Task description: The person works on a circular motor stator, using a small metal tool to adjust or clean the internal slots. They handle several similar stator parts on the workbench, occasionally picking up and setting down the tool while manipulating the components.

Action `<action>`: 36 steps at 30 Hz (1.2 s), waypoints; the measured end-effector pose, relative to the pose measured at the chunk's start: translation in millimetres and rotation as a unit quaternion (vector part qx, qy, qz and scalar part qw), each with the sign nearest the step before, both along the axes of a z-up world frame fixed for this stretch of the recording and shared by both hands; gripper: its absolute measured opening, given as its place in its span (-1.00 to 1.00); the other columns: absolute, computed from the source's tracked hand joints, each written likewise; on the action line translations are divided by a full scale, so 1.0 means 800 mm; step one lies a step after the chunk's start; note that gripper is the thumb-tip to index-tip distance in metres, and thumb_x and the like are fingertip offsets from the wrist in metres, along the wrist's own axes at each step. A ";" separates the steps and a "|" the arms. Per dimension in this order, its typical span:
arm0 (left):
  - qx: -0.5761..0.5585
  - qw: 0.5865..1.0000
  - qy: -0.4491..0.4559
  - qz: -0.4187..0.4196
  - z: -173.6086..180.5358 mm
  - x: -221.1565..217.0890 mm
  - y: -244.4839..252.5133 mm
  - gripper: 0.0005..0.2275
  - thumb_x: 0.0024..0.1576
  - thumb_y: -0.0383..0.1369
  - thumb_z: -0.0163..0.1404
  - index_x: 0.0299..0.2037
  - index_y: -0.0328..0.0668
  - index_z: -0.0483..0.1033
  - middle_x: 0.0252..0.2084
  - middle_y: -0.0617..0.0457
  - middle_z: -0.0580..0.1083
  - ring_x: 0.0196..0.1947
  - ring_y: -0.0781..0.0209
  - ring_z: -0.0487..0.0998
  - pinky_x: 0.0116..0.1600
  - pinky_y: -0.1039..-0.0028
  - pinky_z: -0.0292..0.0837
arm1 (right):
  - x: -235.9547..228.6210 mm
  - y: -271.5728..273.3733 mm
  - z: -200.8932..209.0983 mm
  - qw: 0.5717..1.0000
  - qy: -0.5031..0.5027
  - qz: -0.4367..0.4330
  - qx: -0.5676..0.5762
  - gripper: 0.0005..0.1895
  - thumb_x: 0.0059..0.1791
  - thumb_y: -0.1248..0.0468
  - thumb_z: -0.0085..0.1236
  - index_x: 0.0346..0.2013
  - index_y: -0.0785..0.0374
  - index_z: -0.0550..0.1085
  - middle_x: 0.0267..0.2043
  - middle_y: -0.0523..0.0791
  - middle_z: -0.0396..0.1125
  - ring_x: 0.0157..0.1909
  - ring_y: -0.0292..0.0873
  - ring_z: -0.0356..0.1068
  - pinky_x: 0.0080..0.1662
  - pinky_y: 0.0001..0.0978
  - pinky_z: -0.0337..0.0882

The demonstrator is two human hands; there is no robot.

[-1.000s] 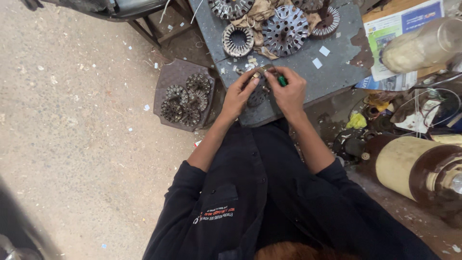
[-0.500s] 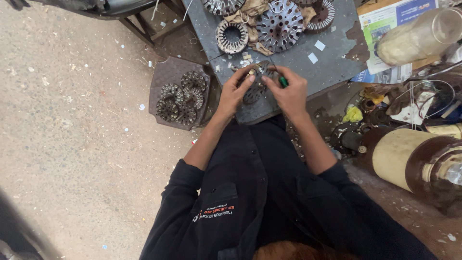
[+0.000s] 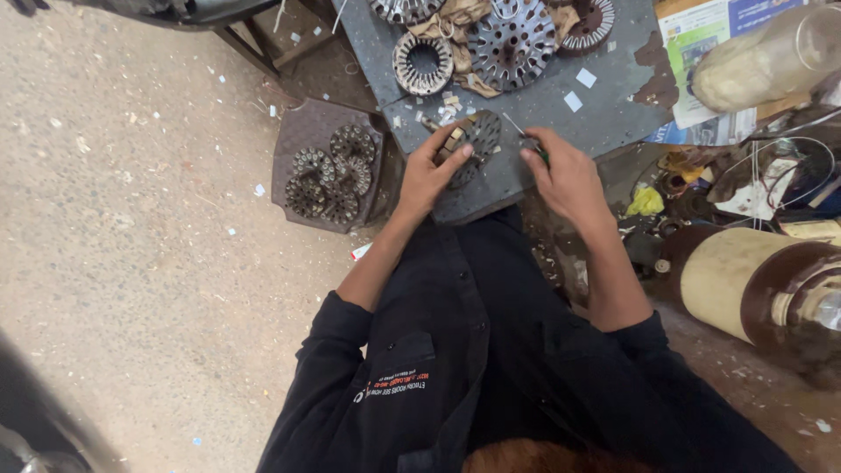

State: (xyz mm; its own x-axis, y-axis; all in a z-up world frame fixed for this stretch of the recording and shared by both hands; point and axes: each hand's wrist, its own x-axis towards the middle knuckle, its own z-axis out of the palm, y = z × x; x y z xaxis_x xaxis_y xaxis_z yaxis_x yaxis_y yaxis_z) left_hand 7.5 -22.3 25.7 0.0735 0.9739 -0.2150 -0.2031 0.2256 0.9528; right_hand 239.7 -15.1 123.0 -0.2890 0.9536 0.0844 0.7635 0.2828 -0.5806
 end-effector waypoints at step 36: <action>0.163 0.977 0.127 0.060 -0.015 -0.001 -0.016 -0.67 0.31 -0.36 0.08 0.25 -0.30 0.49 0.17 -0.03 0.52 0.18 0.31 0.46 0.29 0.49 0.33 | -0.049 0.038 0.080 0.943 -0.216 0.192 0.168 -0.62 -0.14 0.29 0.21 -0.03 0.01 0.66 -0.28 -0.16 0.44 -0.29 -0.13 0.49 -0.26 -0.27 0.45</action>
State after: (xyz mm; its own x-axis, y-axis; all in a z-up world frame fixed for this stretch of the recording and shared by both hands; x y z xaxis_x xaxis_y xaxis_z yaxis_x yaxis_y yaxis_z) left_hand 6.7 -35.4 13.7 -0.0613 0.9919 0.1111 0.0425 -0.1086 0.9932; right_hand 200.2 15.6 187.2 -0.6837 0.7123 0.1590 0.7122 0.6987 -0.0678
